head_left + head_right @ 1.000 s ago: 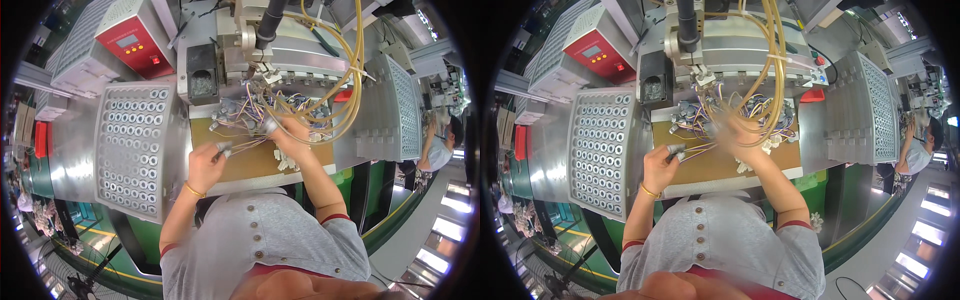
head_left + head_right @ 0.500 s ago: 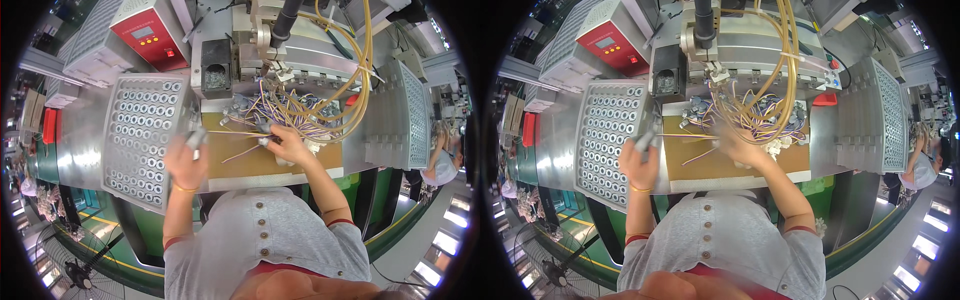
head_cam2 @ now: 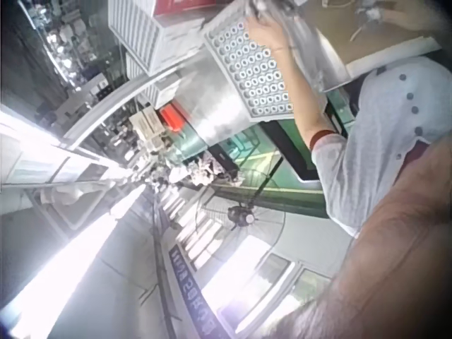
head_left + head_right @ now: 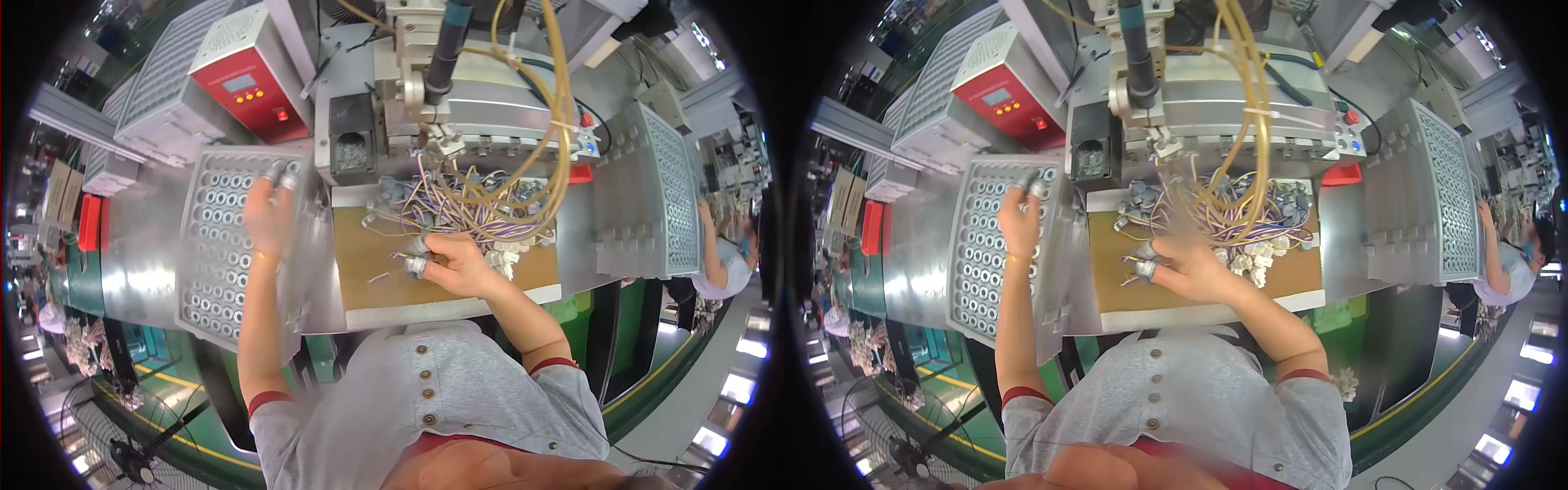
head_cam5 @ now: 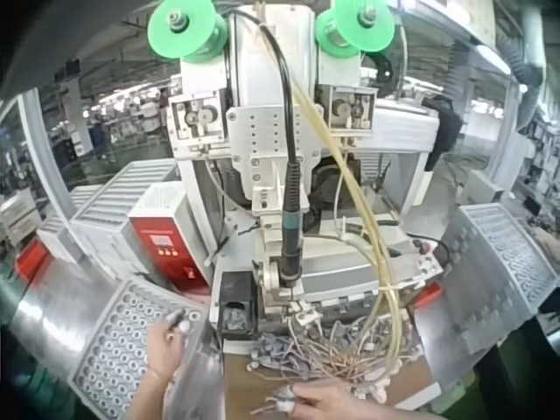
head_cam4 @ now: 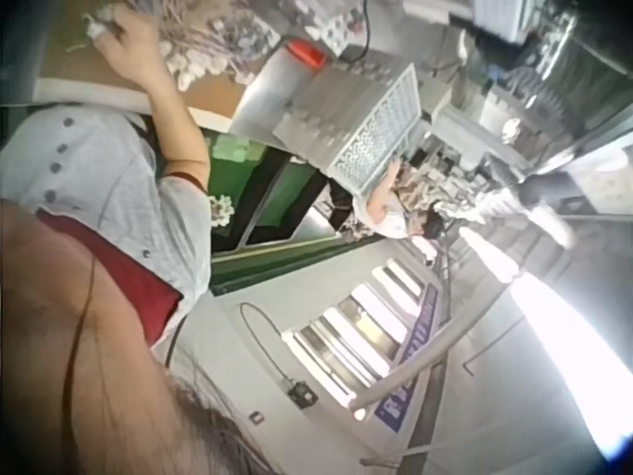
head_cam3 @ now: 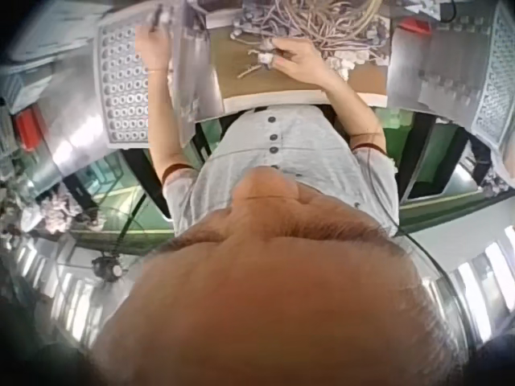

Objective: The person attaches round components taken from a tray onto the ends of wire harnesses by hand. The person then gathers the completed wire harnesses, places them into a bin, and places a new set of wire harnesses onto the work surface.

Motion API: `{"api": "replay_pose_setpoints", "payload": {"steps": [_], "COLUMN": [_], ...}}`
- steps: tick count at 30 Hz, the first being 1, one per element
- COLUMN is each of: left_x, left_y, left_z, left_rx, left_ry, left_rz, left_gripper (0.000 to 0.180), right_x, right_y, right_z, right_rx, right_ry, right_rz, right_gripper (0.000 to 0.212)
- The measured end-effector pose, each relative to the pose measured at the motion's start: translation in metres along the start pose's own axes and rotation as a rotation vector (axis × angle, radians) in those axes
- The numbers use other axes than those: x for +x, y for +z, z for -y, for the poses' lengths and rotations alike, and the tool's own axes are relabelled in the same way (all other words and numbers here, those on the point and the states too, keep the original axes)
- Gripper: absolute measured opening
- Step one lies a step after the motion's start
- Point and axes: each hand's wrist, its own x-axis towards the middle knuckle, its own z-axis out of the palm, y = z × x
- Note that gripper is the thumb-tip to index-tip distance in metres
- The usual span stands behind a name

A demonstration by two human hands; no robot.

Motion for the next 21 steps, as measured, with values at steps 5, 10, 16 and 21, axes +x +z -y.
{"api": "replay_pose_setpoints", "payload": {"steps": [5, 10, 16, 21], "left_x": [0.025, 0.024, -0.056, -0.082], "left_y": [0.043, 0.018, 0.003, 0.013], "left_z": [0.07, 0.03, -0.075, -0.105], "left_rx": [0.738, 0.133, -1.297, -1.203], "left_ry": [-0.042, -0.302, -0.642, -0.519], "left_rz": [-0.158, 0.01, 0.329, 0.43], "left_gripper": [0.036, 0.036, 0.032, 0.031], "right_x": [-0.012, -0.009, 0.005, 0.006], "right_y": [-0.009, -0.005, 0.01, 0.01], "right_z": [0.0, -0.008, -0.021, -0.017], "right_rx": [-0.01, 0.009, 0.024, 0.019], "right_ry": [0.076, 0.216, 0.184, 0.141], "right_rz": [-0.105, -0.157, -0.153, -0.124], "right_gripper": [0.01, 0.011, 0.007, 0.005]}}
